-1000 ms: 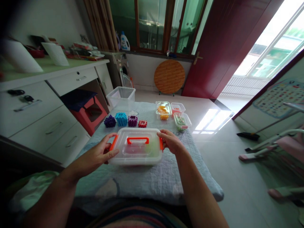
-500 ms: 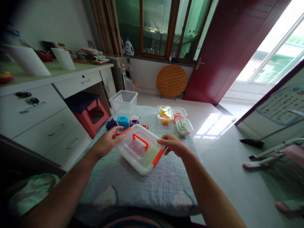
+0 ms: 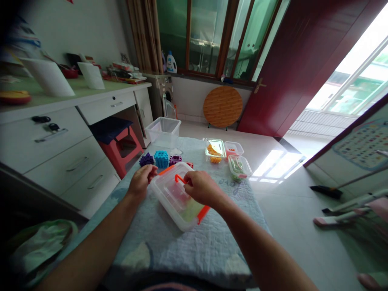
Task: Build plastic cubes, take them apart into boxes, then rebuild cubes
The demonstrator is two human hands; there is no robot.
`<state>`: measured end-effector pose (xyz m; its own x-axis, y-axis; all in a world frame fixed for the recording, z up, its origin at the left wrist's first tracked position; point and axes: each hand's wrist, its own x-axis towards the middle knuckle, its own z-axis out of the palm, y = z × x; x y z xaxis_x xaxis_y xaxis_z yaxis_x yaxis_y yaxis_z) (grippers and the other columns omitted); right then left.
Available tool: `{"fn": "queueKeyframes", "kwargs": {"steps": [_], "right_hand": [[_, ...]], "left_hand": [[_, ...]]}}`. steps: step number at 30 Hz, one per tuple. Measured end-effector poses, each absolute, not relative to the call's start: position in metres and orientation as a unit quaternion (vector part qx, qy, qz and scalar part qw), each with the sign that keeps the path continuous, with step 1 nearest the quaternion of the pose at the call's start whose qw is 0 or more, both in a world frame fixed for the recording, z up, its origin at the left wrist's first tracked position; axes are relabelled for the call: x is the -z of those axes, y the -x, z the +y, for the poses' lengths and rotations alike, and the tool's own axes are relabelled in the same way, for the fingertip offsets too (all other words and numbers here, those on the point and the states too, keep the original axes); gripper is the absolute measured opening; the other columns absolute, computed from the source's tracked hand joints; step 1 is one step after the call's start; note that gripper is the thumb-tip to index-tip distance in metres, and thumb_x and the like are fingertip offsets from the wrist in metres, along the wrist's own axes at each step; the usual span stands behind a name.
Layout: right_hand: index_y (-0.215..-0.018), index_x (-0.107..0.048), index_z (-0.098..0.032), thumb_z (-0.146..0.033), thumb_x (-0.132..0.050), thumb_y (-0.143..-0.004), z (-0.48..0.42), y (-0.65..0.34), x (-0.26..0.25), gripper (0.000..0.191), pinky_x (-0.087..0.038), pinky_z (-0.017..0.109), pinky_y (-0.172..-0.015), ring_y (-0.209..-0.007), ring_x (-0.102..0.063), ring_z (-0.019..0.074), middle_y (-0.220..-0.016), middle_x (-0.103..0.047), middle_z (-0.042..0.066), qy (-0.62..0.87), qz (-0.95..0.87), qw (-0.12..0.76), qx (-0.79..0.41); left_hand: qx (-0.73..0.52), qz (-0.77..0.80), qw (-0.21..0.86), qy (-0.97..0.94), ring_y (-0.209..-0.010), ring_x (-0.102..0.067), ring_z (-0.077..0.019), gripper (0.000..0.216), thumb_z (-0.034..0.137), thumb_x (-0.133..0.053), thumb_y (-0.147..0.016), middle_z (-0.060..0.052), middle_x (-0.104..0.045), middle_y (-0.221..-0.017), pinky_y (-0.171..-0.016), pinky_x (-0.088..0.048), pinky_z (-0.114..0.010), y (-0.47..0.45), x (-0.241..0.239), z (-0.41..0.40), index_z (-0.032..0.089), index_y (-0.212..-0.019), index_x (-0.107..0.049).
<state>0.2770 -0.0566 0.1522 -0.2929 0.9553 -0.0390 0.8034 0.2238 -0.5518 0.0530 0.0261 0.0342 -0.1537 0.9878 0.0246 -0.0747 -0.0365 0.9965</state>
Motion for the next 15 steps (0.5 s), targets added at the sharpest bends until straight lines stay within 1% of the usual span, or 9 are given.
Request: {"fn": "queueKeyframes", "kwargs": {"steps": [2, 4, 8, 11, 15], "right_hand": [[-0.07, -0.064, -0.018, -0.009, -0.056, -0.072, -0.051, -0.28, -0.149, 0.012, -0.032, 0.024, -0.052, -0.053, -0.047, 0.0088, -0.06, -0.057, -0.003, 0.57, -0.753, 0.17, -0.282], [-0.068, -0.063, -0.018, -0.009, -0.055, -0.07, -0.047, -0.288, -0.149, 0.012, -0.033, 0.023, -0.048, -0.05, -0.047, 0.0078, -0.057, -0.055, -0.004, 0.574, -0.726, 0.194, -0.324], [-0.067, -0.062, -0.019, -0.014, -0.056, -0.068, -0.037, -0.307, -0.166, 0.008, -0.036, 0.021, -0.041, -0.044, -0.048, 0.0073, -0.055, -0.056, -0.004, 0.585, -0.674, 0.241, -0.381], [-0.068, -0.065, -0.019, -0.016, -0.061, -0.067, -0.02, -0.319, -0.188, 0.005, -0.033, 0.02, -0.037, -0.04, -0.046, 0.0068, -0.051, -0.056, -0.003, 0.596, -0.645, 0.286, -0.383], [-0.068, -0.065, -0.018, -0.014, -0.065, -0.067, 0.02, -0.329, -0.211, 0.005, -0.027, 0.02, -0.034, -0.037, -0.038, 0.0052, -0.045, -0.052, -0.004, 0.62, -0.601, 0.354, -0.359]], "left_hand": [[-0.547, 0.516, 0.463, -0.47, -0.053, -0.044, -0.0108, 0.034, 0.05, -0.057, -0.075, 0.001, -0.055, -0.065, -0.051, -0.035, -0.023, -0.053, -0.023, 0.026, 0.016, -0.077, -0.062], [-0.531, 0.517, 0.46, -0.489, -0.054, -0.044, -0.0111, 0.034, 0.049, -0.057, -0.077, 0.001, -0.055, -0.064, -0.052, -0.036, -0.024, -0.053, -0.017, 0.026, 0.016, -0.077, -0.062], [-0.504, 0.523, 0.457, -0.513, -0.052, -0.042, -0.0104, 0.036, 0.05, -0.055, -0.08, 0.002, -0.056, -0.064, -0.051, -0.035, -0.023, -0.052, -0.012, 0.027, 0.015, -0.081, -0.063], [-0.486, 0.532, 0.45, -0.528, -0.052, -0.044, -0.0111, 0.037, 0.051, -0.052, -0.081, 0.002, -0.057, -0.065, -0.051, -0.035, -0.022, -0.051, -0.01, 0.029, 0.016, -0.084, -0.064], [-0.464, 0.542, 0.439, -0.546, -0.052, -0.044, -0.0116, 0.036, 0.05, -0.051, -0.083, 0.002, -0.057, -0.065, -0.051, -0.035, -0.023, -0.05, -0.007, 0.03, 0.016, -0.085, -0.064]]}}
